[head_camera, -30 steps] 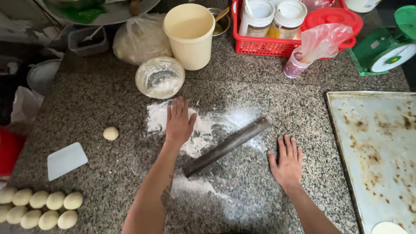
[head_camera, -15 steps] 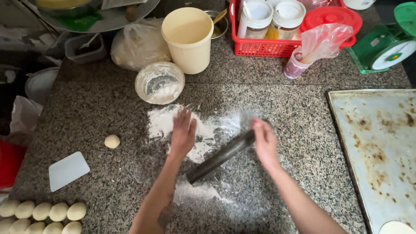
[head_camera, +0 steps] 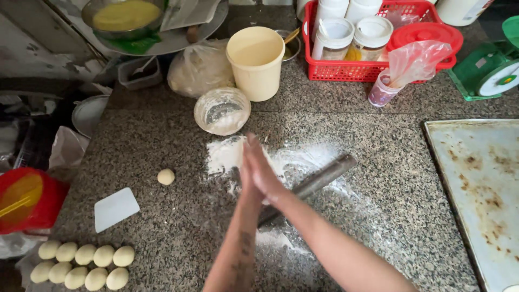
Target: Flattening small balls of dough into circular discs using a rolling pin on a floured surface.
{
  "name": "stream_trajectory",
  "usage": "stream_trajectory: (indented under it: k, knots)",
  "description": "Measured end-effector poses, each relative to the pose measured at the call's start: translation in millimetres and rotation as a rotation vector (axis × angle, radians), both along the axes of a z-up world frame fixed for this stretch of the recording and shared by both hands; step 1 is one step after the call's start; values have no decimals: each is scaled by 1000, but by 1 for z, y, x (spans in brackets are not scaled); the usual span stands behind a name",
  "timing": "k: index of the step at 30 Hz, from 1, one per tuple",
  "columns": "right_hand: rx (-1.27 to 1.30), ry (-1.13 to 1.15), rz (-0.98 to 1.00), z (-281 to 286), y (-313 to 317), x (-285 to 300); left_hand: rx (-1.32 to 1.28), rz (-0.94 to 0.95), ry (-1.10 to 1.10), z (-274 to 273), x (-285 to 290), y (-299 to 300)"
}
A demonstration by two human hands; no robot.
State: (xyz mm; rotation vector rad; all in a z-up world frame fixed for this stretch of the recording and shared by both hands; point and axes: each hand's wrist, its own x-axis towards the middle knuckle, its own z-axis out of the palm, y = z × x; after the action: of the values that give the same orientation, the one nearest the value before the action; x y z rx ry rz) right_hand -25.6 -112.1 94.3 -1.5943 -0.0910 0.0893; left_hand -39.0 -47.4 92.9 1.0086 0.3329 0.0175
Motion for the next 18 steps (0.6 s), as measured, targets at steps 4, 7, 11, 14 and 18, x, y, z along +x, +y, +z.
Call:
stream_trajectory:
  k: [4, 7, 11, 14, 18]
  knots:
    - [-186, -278, 92, -21, 1, -6, -262, 33, -230, -18, -3, 18]
    - [-358, -547, 171, -18, 1, -8, -358, 145, 406, 73, -30, 5]
    - [-58, 40, 252, -6, 1, -5, 225, -19, -150, 42, -35, -4]
    - [-183, -94, 259, -12, 4, 2, 654, -9, -193, 1, -22, 2]
    - [-399, -323, 254, -24, 9, 6, -261, 139, -30, 53, -38, -12]
